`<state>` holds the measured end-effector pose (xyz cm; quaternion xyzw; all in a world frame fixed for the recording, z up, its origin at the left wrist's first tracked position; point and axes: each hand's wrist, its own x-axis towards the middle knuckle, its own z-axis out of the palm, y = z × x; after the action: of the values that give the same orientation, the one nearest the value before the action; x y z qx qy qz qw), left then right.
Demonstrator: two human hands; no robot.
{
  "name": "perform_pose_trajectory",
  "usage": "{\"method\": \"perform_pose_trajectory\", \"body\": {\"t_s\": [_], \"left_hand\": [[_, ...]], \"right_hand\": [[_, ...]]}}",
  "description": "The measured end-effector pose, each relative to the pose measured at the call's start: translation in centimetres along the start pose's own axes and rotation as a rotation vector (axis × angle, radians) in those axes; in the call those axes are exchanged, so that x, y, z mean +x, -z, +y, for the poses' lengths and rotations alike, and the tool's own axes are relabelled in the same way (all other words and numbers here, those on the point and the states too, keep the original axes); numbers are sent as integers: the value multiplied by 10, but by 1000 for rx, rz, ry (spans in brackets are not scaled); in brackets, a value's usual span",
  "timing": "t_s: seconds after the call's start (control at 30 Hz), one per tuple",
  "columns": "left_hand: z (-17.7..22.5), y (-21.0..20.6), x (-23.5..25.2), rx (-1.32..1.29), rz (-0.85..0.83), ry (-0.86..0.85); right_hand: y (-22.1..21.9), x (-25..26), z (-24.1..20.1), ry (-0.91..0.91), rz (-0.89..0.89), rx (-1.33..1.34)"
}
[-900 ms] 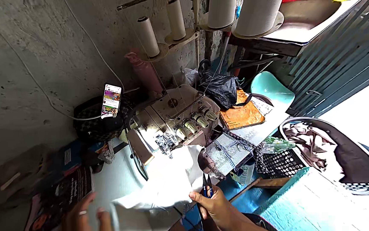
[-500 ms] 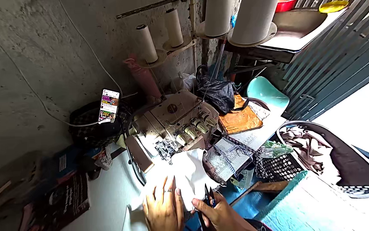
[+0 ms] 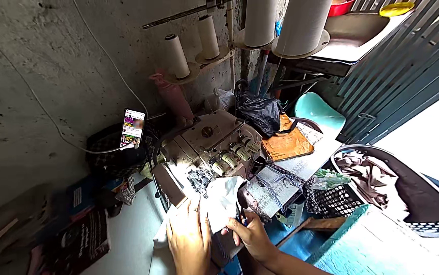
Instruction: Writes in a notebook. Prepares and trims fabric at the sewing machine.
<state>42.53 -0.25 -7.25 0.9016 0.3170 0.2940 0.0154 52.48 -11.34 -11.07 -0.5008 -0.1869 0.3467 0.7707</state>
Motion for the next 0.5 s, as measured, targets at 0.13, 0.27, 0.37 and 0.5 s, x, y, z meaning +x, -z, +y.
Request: {"method": "perform_pose_trajectory", "body": {"t_s": [0.13,0.27,0.37,0.5], "left_hand": [[-1,-4,9,19,-23,33],[-5,-9,19,50,-54,89],[-7,-11,22,54,-84,143],[-11,-12,28,45,-144,207]], "right_hand": [[-6,16,-3,6,37,-89],[-15,35,3,83,132,-88],[-21,43,4,95,154,-59],[-24,48,2,53,162,-52]]}}
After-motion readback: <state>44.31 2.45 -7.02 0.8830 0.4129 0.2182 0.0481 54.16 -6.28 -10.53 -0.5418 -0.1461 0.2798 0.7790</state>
